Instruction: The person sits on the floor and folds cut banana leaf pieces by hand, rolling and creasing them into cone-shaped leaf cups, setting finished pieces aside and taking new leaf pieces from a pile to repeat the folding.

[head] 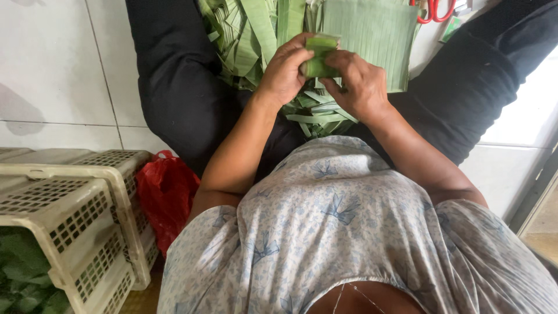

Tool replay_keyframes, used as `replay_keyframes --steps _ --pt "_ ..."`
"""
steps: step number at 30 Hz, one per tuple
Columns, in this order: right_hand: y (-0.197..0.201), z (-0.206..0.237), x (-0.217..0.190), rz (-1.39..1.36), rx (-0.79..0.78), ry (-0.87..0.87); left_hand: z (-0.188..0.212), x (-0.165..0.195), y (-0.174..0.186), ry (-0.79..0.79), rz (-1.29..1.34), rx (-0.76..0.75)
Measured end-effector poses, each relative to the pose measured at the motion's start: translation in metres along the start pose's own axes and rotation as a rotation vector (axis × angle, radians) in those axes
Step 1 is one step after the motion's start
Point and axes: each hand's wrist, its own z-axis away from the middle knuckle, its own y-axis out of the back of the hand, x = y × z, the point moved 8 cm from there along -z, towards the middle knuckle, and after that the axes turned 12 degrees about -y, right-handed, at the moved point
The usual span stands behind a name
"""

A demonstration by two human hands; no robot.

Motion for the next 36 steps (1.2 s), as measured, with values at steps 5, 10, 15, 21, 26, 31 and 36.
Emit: replay_keyframes --steps 5,10,15,21,26,31,36 --pt "0.000 0.006 0.031 -0.243 0.032 -0.308 0.010 0.006 -0.015 -0.006 -0.094 -0.061" --pt "-0.007 0.013 0.049 -0.151 0.041 -0.499 0.015 0.002 -0.008 -0.065 -0.490 -0.043" --pt "-0.007 0.013 0.049 -0.354 -0.139 -0.331 0.016 -0.009 0.001 -0.026 -0.681 -0.085" --pt "-0.028 0.017 0.076 -0.362 -0.309 -0.537 0.012 -0.007 -0.005 -0.063 -0.898 -0.049" --pt "-0.041 0.012 0.116 -0.756 -0.258 -0.767 0.000 -0.005 0.012 0.065 -0.824 0.172" --pt "-0.048 0.017 0.159 -1.044 -0.050 -0.937 -0.004 -0.001 0.023 0.096 -1.069 0.209" --pt "-0.059 0.024 0.171 -1.074 -0.036 -0.937 -0.012 0.009 0.012 -0.078 -1.372 0.164"
